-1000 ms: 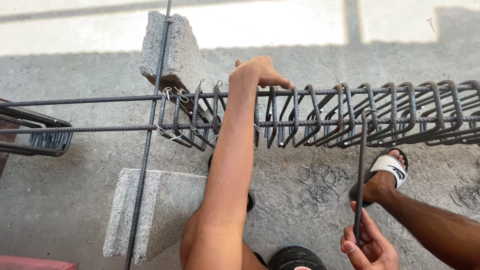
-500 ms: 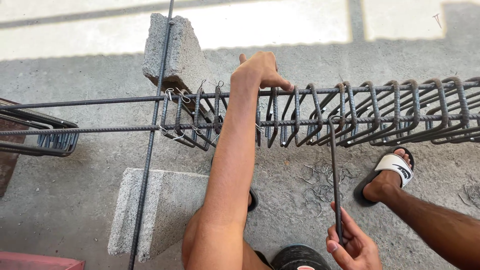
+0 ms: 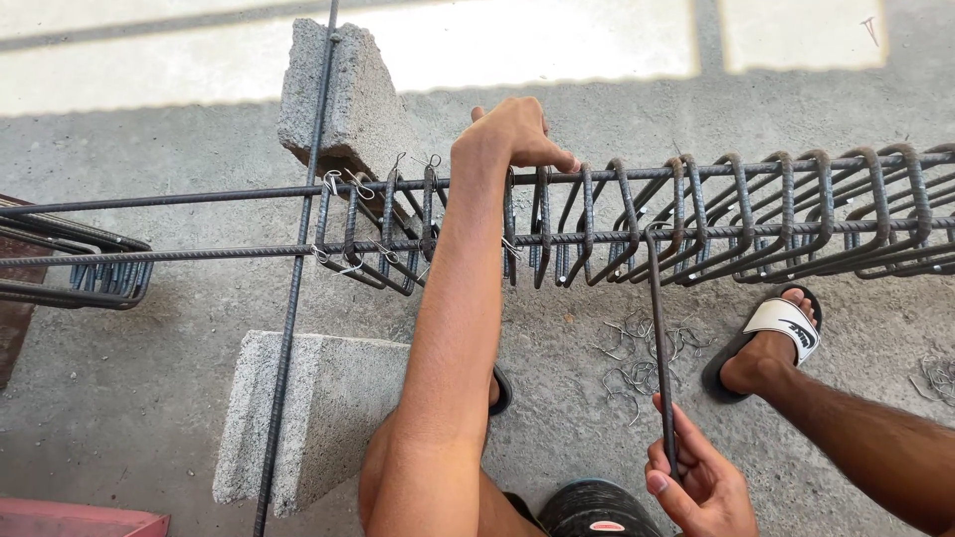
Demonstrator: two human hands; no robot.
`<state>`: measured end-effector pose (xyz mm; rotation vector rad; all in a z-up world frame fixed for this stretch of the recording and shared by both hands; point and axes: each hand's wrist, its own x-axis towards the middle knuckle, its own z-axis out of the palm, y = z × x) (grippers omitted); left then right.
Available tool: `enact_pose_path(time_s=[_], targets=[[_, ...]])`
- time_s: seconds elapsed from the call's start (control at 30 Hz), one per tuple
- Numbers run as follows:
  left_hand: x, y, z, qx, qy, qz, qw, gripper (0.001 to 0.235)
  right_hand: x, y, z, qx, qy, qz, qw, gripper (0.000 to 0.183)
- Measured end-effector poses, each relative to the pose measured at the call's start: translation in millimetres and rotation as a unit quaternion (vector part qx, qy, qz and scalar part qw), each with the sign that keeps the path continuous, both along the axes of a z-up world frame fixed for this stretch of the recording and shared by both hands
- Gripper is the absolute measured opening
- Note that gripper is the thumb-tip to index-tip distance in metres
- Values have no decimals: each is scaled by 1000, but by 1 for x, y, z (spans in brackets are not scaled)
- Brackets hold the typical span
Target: The person sits on the ground and ties a rebar cage using wire ties and a rebar tying tool. They wrap the wire around the intersections of the rebar and twist it to secure the structure.
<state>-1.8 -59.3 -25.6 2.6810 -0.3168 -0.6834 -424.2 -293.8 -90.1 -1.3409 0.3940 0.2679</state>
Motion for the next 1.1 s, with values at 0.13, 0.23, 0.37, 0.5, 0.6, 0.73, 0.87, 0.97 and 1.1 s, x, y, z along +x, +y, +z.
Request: enact_pose_path(time_s=[0.13,0.23,0.37,0.5,0.6,0.73,0.87,0.97,1.1], targets=[[0,2,2,29,14,7,999,66,-1,-2,-1,2,-10,4,1000,81],[-4,3,10,27,27,14,999,63,-1,-2,1,8,-5,-1,1000,81],[-9,1,17,36,31,23,999,73,-1,-2,4,-4,3,1,1000,81],[-3,3,12,28,29,19,999,78,-2,-2,2,0,4,-5,1000,80],[-5,5,13,13,21,26,999,52,-3,-5,0,-12,-6,8,1000,81],[-8,9,19,-19,32,36,999,16,-3,-5,1,-5,-2,5,1000,82],[-11,9,27,-21,49,40,998,16,-2,-3,5,-13,8,9,1000,82],[-7,12,21,-41,65,49,996,23,-1,-2,8,-19,14,8,1000,82],[2,17,11,-87,86,51,991,19,0,-3,7,-26,11,10,1000,83]])
